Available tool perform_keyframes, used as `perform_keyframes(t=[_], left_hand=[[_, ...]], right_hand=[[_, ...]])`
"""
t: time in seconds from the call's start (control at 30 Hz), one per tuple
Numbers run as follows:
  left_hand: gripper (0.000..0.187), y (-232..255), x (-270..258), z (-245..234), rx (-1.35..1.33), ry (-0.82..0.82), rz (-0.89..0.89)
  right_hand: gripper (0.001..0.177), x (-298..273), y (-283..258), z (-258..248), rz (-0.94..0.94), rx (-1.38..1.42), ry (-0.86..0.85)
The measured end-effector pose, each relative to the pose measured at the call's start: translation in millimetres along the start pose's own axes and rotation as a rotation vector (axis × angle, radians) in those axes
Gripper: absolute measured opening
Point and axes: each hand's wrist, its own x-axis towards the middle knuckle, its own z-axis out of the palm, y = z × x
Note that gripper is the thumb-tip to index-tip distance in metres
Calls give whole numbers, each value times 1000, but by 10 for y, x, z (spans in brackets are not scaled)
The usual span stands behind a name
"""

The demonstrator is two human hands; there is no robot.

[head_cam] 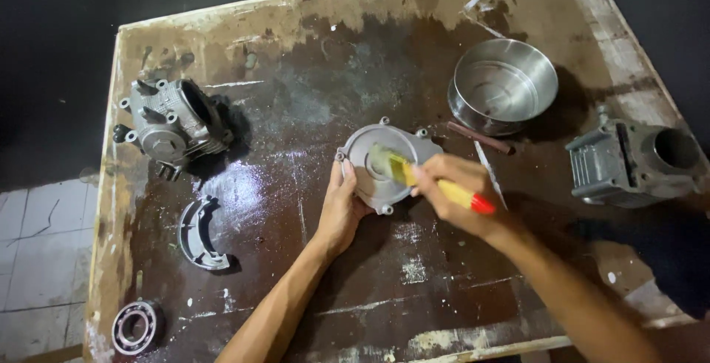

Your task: The person scrubs various disassembled mechanical components on a workbench using a brush and a liquid from a metal bowl. They clean a circular metal cover, a curved metal piece, and a larger engine block, repeatedly dipping the brush into the bowl to apply the cleaning agent.

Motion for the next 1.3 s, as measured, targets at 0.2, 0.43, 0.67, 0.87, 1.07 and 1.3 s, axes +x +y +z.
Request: perform_keyframes(t=[0.2, 0.43, 0.67, 0.87, 1.07, 1.3], left_hand=[[51, 119, -103, 286, 239, 119, -109], [51, -34, -208, 680, 325, 32, -200], [55, -424, -5, 1141, 268, -60, -320], [56, -716, 143, 1335, 235, -135, -321], [63, -375, 133, 1558, 792, -197, -409], [69, -100, 118, 1574, 1070, -229, -448]], right_hand=[[14, -80, -140, -471, 220, -30, 162], [26, -520, -436, -1142, 350, -5, 443], [37, -898, -328, -1392, 385, 77, 599], [34, -940, -367, -1460, 425, 83, 660], [28, -973, -192, -1506, 520, -35, 564], [30, -962, -145, -1375, 603, 26, 485]])
